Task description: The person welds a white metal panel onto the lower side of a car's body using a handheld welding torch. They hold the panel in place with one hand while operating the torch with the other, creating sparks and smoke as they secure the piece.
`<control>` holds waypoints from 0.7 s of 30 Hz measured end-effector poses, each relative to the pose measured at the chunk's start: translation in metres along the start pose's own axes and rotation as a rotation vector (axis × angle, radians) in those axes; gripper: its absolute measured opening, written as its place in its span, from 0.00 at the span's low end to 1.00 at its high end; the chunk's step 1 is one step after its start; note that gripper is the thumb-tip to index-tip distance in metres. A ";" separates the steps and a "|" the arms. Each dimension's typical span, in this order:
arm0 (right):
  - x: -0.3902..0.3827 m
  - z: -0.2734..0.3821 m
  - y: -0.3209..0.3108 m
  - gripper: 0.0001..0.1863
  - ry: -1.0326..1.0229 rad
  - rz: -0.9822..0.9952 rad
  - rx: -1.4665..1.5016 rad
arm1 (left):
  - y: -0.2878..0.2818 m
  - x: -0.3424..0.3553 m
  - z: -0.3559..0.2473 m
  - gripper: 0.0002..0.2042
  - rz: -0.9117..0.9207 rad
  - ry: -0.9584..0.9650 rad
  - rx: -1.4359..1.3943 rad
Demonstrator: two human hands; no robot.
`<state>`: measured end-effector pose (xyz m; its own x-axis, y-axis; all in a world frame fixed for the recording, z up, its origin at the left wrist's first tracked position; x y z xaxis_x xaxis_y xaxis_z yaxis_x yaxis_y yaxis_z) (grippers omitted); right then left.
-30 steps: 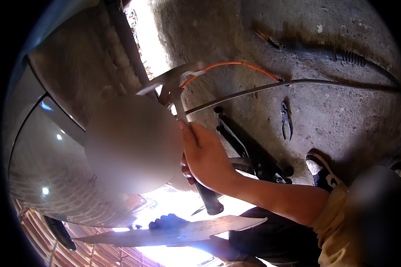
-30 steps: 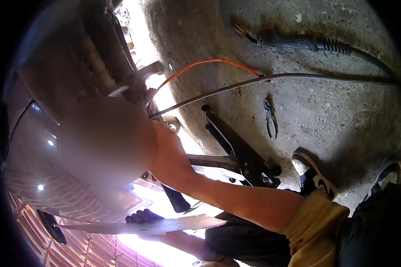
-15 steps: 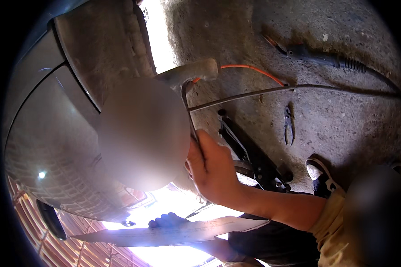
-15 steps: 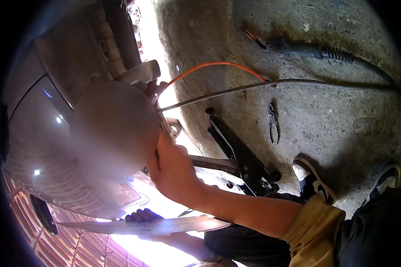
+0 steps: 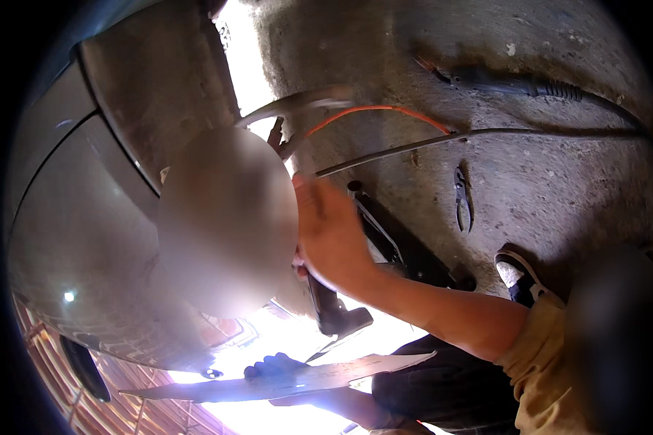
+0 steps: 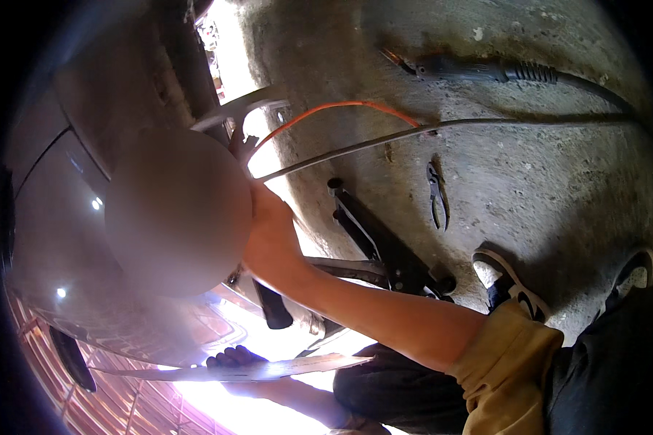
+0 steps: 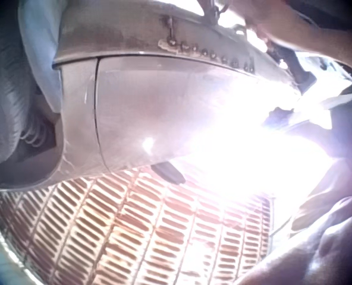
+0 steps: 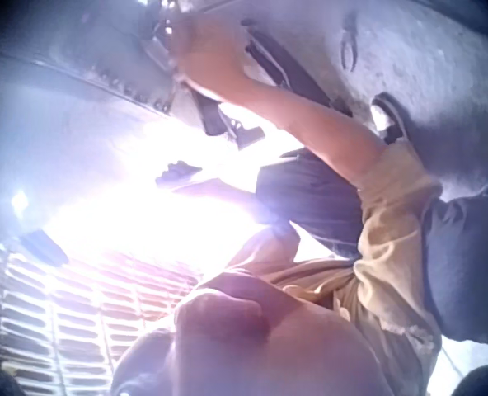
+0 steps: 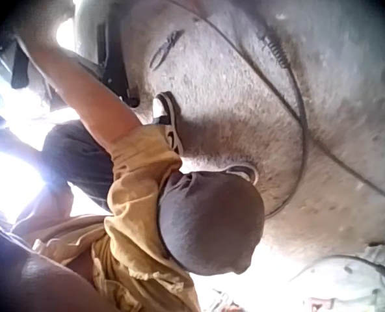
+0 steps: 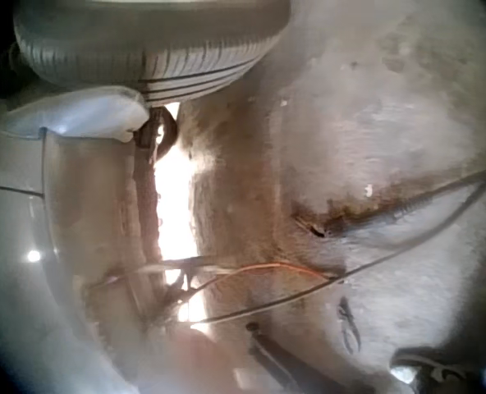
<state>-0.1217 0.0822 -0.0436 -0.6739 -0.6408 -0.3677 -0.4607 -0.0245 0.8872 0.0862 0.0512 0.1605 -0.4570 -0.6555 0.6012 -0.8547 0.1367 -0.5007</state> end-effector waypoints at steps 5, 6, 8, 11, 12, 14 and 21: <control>0.002 0.011 -0.001 0.19 0.179 0.021 -0.068 | -0.008 0.004 0.002 0.09 0.041 -0.017 0.017; 0.001 0.014 0.003 0.19 -0.006 0.063 -0.107 | -0.008 0.003 0.000 0.09 0.010 -0.012 0.052; -0.004 0.016 0.005 0.19 -0.181 0.111 -0.142 | 0.003 0.002 -0.003 0.09 -0.032 -0.004 0.124; -0.006 0.007 0.001 0.20 0.315 0.126 -0.088 | 0.013 0.008 -0.003 0.09 -0.121 0.005 0.241; 0.000 -0.003 -0.008 0.20 0.326 0.146 -0.150 | 0.014 0.009 -0.003 0.09 -0.154 0.001 0.280; 0.013 0.003 -0.034 0.20 0.113 0.074 -0.508 | 0.029 0.003 0.001 0.09 -0.204 -0.021 0.332; 0.007 0.018 -0.157 0.18 0.316 0.445 -1.668 | 0.071 0.016 0.022 0.17 0.040 -0.054 -0.031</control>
<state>-0.0647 0.0951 -0.1905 -0.3516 -0.9232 -0.1555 0.8797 -0.3826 0.2825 0.0236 0.0345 0.1209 -0.4777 -0.6881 0.5461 -0.8437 0.1860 -0.5037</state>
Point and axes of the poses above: each hand's wrist, its own x-axis towards the middle knuckle, its own y-axis out of the palm, z = x × y, the point moved 6 cm from there along x, towards the middle knuckle, and after that the axes turned 15 degrees about x, right-handed, at the moved point
